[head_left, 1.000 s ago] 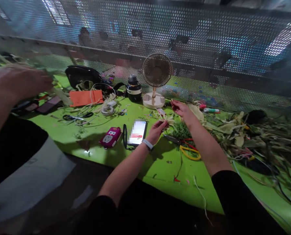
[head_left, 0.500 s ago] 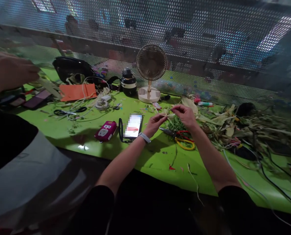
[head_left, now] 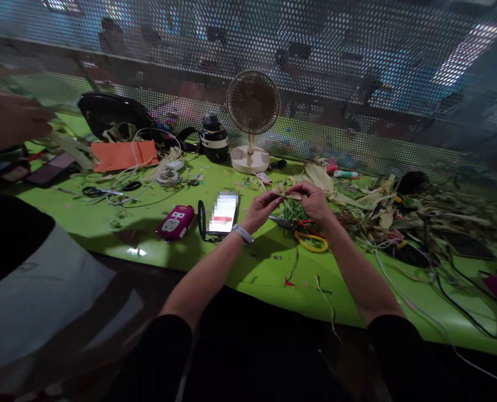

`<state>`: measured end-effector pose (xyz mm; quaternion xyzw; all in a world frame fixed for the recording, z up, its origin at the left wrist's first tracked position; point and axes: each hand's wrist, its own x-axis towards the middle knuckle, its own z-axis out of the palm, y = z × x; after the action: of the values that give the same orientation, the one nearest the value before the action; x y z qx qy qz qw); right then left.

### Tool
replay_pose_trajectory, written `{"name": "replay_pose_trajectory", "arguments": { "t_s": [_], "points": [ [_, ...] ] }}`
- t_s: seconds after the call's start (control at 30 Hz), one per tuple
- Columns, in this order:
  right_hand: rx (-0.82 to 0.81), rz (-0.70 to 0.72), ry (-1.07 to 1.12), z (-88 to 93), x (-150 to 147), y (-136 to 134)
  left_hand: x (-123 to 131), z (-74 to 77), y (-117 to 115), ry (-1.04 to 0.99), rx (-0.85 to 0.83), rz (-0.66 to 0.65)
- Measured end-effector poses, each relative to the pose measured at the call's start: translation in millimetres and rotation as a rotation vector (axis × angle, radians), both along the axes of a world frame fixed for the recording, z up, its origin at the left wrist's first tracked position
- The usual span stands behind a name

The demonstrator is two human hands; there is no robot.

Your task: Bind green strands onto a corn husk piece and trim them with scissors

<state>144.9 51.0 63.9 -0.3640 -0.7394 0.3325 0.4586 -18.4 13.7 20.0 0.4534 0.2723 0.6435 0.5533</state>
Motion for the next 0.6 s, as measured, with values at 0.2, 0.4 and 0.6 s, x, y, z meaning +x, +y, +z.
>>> {"name": "replay_pose_trajectory", "arguments": {
  "t_s": [0.2, 0.4, 0.6],
  "points": [
    [0.255, -0.065, -0.153, 2.1, -1, -9, 0, 0.2, -5, -0.002, -0.064, -0.037],
    [0.388, -0.034, -0.246, 1.4, -2, -11, 3, 2.0, -6, -0.057, -0.065, -0.022],
    [0.44, -0.03, -0.286, 0.5, -2, -14, 2, 2.8, -7, -0.043, -0.083, 0.031]
  ]
}}
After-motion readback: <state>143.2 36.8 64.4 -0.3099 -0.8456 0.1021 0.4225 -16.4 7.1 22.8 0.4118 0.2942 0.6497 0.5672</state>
